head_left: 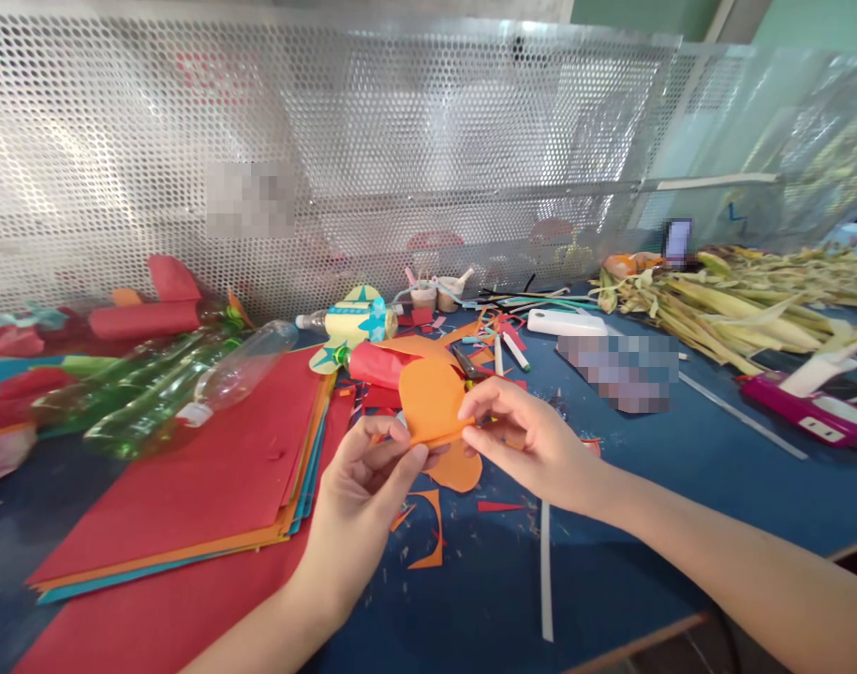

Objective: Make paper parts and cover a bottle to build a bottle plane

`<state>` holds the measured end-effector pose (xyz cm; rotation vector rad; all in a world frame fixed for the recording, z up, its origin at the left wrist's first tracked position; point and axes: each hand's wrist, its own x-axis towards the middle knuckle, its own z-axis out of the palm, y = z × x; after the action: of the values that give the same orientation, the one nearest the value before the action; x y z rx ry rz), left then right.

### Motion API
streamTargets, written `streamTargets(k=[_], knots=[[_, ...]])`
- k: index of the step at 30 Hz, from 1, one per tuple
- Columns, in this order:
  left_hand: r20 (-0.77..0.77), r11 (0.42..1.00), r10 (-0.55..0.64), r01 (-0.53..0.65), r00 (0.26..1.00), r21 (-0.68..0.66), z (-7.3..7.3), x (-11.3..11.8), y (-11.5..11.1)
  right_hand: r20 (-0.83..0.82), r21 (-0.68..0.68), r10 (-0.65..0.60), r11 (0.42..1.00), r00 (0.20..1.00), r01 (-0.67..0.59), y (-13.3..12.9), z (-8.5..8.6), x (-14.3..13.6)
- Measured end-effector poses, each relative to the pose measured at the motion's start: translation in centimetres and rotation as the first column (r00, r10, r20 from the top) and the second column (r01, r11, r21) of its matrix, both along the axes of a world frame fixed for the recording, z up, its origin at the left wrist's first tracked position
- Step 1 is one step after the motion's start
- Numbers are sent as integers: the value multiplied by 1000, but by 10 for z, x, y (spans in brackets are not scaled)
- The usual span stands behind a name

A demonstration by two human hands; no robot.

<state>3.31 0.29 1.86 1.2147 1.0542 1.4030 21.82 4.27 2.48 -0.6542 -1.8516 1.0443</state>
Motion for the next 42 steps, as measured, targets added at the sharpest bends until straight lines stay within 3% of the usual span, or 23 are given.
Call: streamTargets(k=[10, 22, 28, 37, 39, 42], knots=[[136, 993, -23, 38, 990, -113, 4, 1, 6, -30, -96, 56, 994, 998, -58, 10, -5, 3], [85, 990, -108, 115, 991, -87, -1, -4, 5, 91, 61, -110, 993, 990, 105, 8, -6, 0], [-12, 983, -159, 158, 987, -94, 1, -3, 8, 80, 80, -113, 991, 990, 107, 7, -4, 0], [-69, 988, -133, 126, 989, -90, -2, -5, 9, 114, 82, -107, 992, 988, 98, 9, -7, 2], [-115, 996, -83, 80, 990, -30, -5, -6, 11, 117, 53, -110, 993, 987, 105, 9, -6, 2], [-337, 964, 96, -3, 937, 267, -10, -10, 13, 91, -44, -97, 994, 991, 102, 9, -5, 2]])
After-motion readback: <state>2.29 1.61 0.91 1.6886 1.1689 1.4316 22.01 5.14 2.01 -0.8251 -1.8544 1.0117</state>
